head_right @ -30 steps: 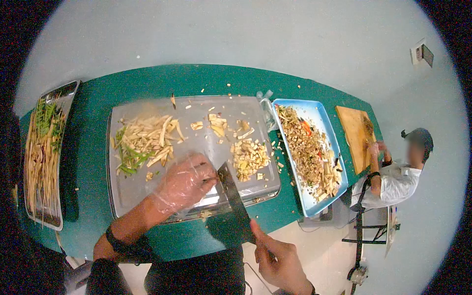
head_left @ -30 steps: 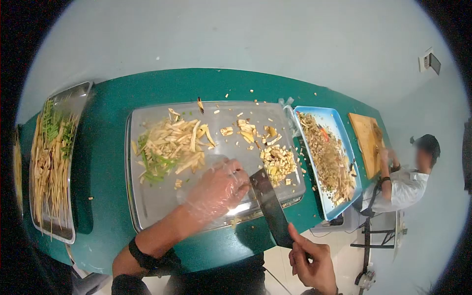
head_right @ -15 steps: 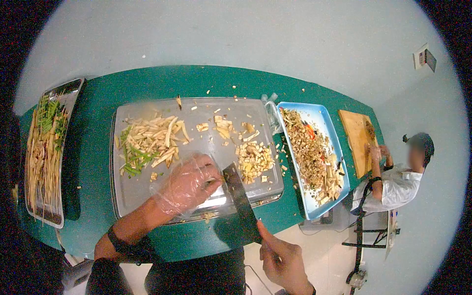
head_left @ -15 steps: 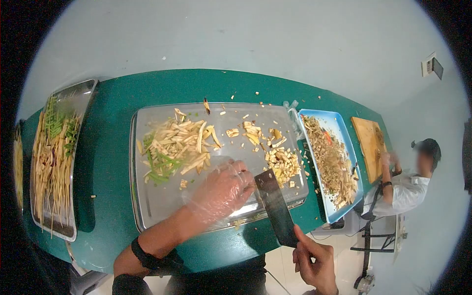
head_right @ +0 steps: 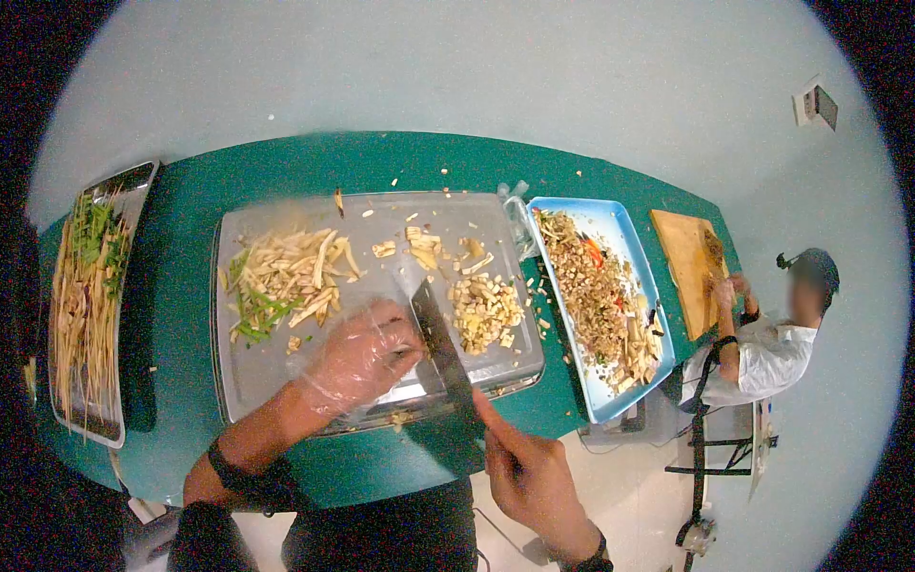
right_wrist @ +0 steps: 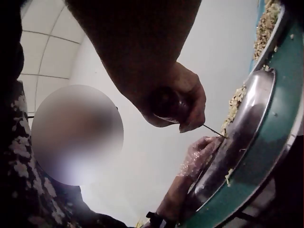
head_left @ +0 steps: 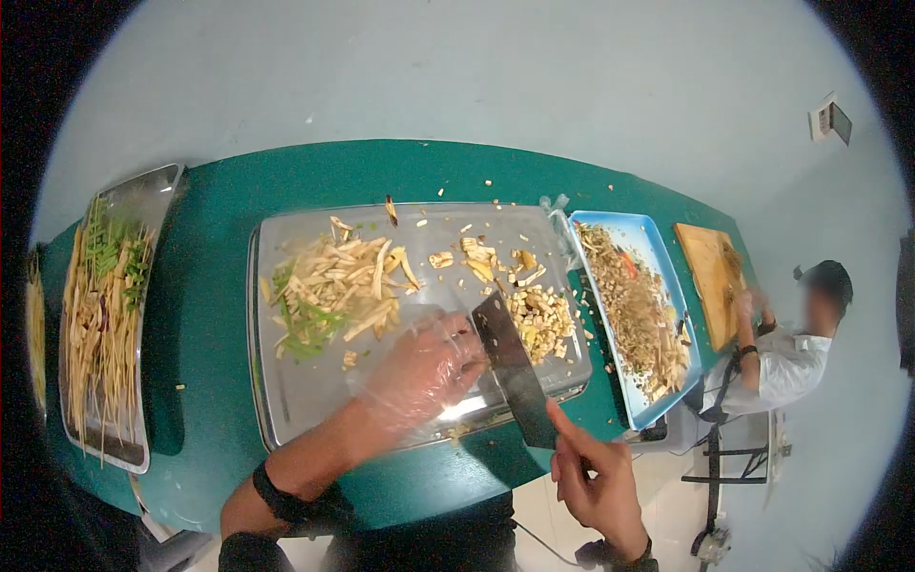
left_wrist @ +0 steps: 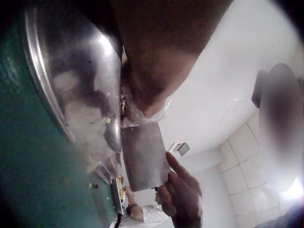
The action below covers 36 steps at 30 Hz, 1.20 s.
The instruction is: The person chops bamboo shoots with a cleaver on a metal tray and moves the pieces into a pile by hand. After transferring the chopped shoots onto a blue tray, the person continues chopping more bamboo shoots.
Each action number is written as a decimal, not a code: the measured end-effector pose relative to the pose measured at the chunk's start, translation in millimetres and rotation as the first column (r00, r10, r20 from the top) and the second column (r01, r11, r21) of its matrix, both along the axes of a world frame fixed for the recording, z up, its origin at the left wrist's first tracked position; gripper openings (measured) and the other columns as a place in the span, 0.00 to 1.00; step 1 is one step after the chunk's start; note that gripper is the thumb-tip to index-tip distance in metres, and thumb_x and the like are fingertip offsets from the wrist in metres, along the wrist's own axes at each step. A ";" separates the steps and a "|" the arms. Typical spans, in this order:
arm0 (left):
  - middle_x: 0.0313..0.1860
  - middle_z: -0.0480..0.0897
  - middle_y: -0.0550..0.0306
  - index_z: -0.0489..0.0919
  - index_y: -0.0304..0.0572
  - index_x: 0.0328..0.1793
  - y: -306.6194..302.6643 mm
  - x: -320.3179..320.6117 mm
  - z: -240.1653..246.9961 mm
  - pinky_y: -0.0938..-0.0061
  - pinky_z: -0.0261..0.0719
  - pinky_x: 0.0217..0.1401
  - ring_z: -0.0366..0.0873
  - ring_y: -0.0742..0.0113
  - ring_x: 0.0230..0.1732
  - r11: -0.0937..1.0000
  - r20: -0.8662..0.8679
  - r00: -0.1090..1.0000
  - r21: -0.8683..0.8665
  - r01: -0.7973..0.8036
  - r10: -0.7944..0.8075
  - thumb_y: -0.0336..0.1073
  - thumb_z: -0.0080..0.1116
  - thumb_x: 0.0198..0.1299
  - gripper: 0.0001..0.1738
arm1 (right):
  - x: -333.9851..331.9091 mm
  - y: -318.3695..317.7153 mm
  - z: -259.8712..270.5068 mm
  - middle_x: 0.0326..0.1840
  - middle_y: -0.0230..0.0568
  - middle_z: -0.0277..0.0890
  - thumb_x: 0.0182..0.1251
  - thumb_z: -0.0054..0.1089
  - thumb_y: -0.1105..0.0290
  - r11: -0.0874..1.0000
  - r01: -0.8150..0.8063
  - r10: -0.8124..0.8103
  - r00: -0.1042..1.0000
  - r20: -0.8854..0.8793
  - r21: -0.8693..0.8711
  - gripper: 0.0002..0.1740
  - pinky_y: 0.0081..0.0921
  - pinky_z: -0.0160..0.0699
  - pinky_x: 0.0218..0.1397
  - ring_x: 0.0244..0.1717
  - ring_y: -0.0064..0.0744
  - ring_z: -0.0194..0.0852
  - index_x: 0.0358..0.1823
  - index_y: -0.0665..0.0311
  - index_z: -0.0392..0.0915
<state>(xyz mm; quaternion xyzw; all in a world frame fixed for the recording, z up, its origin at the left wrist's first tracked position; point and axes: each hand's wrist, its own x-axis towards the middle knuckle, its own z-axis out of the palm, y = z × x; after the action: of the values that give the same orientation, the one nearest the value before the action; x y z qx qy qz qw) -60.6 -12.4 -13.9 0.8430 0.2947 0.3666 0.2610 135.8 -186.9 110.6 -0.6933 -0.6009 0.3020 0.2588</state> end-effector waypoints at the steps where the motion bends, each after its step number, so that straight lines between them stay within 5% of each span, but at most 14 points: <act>1: 0.46 0.83 0.52 0.86 0.47 0.42 0.1 -0.5 0.2 0.52 0.85 0.56 0.83 0.44 0.52 1.000 -0.002 1.000 0.002 0.002 -0.002 0.32 0.76 0.60 0.09 | 1.2 4.9 -1.8 0.22 0.39 0.79 0.80 0.54 0.80 1.000 -0.025 0.025 0.999 0.026 -0.009 0.31 0.27 0.79 0.29 0.20 0.27 0.80 0.83 0.59 0.75; 2: 0.46 0.83 0.52 0.86 0.46 0.42 0.1 -0.9 0.1 0.52 0.85 0.56 0.83 0.44 0.52 1.000 -0.001 1.000 0.017 -0.001 0.001 0.32 0.77 0.60 0.09 | 1.4 10.1 -2.1 0.23 0.47 0.81 0.78 0.58 0.81 0.999 -0.049 0.050 0.997 0.051 -0.019 0.34 0.33 0.81 0.32 0.22 0.36 0.83 0.84 0.56 0.74; 8: 0.46 0.82 0.51 0.84 0.45 0.43 -1.9 -2.0 4.7 0.52 0.84 0.55 0.82 0.44 0.52 1.000 -0.028 1.000 0.022 -0.014 0.014 0.32 0.77 0.59 0.10 | -8.1 34.5 5.7 0.23 0.52 0.79 0.78 0.59 0.80 0.998 -0.061 0.062 0.995 0.082 -0.016 0.35 0.34 0.80 0.31 0.22 0.39 0.84 0.84 0.54 0.74; 18: 0.46 0.82 0.51 0.84 0.46 0.43 -4.2 0.9 2.4 0.52 0.84 0.56 0.82 0.44 0.51 0.997 -0.041 0.997 0.040 -0.060 0.062 0.33 0.75 0.61 0.09 | 11.2 -28.6 30.7 0.25 0.47 0.82 0.74 0.58 0.83 0.983 -0.010 0.026 0.996 0.085 -0.184 0.37 0.33 0.86 0.37 0.25 0.39 0.86 0.84 0.56 0.74; 21: 0.47 0.83 0.51 0.85 0.47 0.44 -3.9 2.9 -0.5 0.52 0.85 0.58 0.82 0.45 0.53 0.998 -0.068 0.996 0.014 -0.061 0.062 0.33 0.76 0.61 0.09 | 18.0 -41.1 35.1 0.25 0.41 0.82 0.74 0.55 0.84 0.973 0.017 -0.003 0.998 0.061 -0.229 0.36 0.29 0.85 0.35 0.24 0.32 0.84 0.83 0.58 0.76; 23: 0.47 0.83 0.52 0.86 0.47 0.44 -3.6 2.5 -3.5 0.53 0.85 0.59 0.83 0.45 0.53 0.998 -0.047 0.997 0.011 -0.056 0.056 0.34 0.76 0.61 0.09 | 22.8 -46.8 36.4 0.26 0.47 0.67 0.77 0.54 0.85 0.991 -0.132 0.135 0.986 0.096 -0.038 0.34 0.26 0.68 0.30 0.23 0.30 0.60 0.84 0.61 0.74; 26: 0.48 0.83 0.52 0.87 0.49 0.46 -2.8 1.7 -3.5 0.53 0.85 0.59 0.83 0.46 0.54 0.998 -0.035 0.998 0.023 -0.058 0.058 0.34 0.76 0.61 0.09 | 25.8 -51.9 44.4 0.30 0.48 0.75 0.79 0.54 0.83 0.993 -0.097 0.101 0.993 0.056 -0.071 0.33 0.27 0.77 0.36 0.26 0.29 0.66 0.84 0.60 0.74; 30: 0.49 0.84 0.52 0.88 0.49 0.48 -1.7 -0.6 -0.3 0.52 0.85 0.59 0.83 0.45 0.55 0.998 -0.028 0.998 0.034 -0.050 0.051 0.35 0.77 0.62 0.10 | 29.8 -55.8 39.5 0.24 0.37 0.70 0.83 0.56 0.79 0.996 -0.016 0.023 0.996 0.081 -0.084 0.28 0.24 0.72 0.29 0.23 0.22 0.66 0.82 0.60 0.77; 32: 0.49 0.83 0.51 0.88 0.48 0.47 -2.6 -1.9 2.7 0.53 0.85 0.59 0.83 0.45 0.55 0.998 -0.067 0.996 0.020 -0.055 0.056 0.36 0.77 0.62 0.10 | 29.5 -54.8 34.5 0.25 0.35 0.81 0.74 0.53 0.84 0.985 0.120 -0.126 0.991 -0.044 -0.124 0.34 0.25 0.83 0.32 0.23 0.23 0.80 0.81 0.59 0.78; 36: 0.49 0.83 0.50 0.87 0.45 0.46 -3.0 -4.2 14.8 0.54 0.86 0.58 0.83 0.45 0.56 0.998 -0.085 0.995 -0.035 -0.047 0.044 0.37 0.76 0.63 0.10 | 23.3 -40.8 25.2 0.26 0.32 0.81 0.77 0.55 0.82 0.989 0.128 -0.137 0.981 -0.139 -0.073 0.31 0.22 0.80 0.30 0.22 0.18 0.78 0.80 0.60 0.79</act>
<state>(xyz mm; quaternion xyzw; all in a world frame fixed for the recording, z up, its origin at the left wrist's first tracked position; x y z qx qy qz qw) -64.8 -15.4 1.0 0.8457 0.3313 0.3312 0.2555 159.1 -227.8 135.8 -0.7161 -0.5233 0.3522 0.2987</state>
